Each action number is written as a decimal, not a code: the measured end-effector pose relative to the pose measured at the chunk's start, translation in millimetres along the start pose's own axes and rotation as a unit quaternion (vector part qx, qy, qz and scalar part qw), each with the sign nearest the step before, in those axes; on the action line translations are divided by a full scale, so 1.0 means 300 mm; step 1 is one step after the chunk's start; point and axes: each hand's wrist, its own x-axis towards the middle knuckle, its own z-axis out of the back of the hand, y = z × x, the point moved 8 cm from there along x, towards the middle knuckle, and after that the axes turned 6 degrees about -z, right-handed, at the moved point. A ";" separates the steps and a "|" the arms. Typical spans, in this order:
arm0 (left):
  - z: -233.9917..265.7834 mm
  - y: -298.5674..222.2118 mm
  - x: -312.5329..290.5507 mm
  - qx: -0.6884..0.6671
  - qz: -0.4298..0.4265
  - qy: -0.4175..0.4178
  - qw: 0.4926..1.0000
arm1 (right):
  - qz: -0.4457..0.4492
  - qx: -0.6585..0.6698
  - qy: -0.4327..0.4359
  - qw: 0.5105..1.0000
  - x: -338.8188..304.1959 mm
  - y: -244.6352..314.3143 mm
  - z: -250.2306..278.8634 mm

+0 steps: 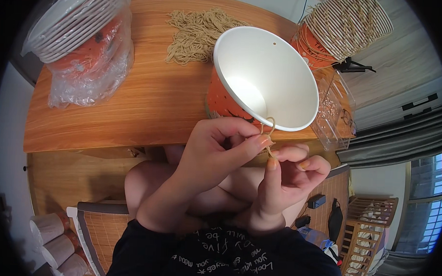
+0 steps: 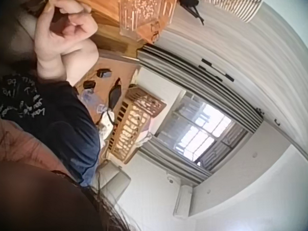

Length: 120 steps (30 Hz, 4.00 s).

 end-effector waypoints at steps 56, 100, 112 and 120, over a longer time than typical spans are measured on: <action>0.002 -0.036 -0.018 0.004 0.050 0.044 0.998 | -0.098 -0.014 0.052 0.994 -0.049 -0.076 -0.013; -0.019 -0.190 -0.007 0.453 -0.399 -0.068 0.794 | 0.058 0.006 0.177 0.982 -0.083 0.136 -0.076; 0.004 -0.108 0.031 0.393 -0.383 -0.071 0.833 | 0.128 0.056 0.041 0.989 0.147 0.261 0.032; 0.013 -0.150 -0.001 0.204 -0.352 0.125 0.905 | -0.027 0.016 0.057 0.998 0.250 0.141 0.132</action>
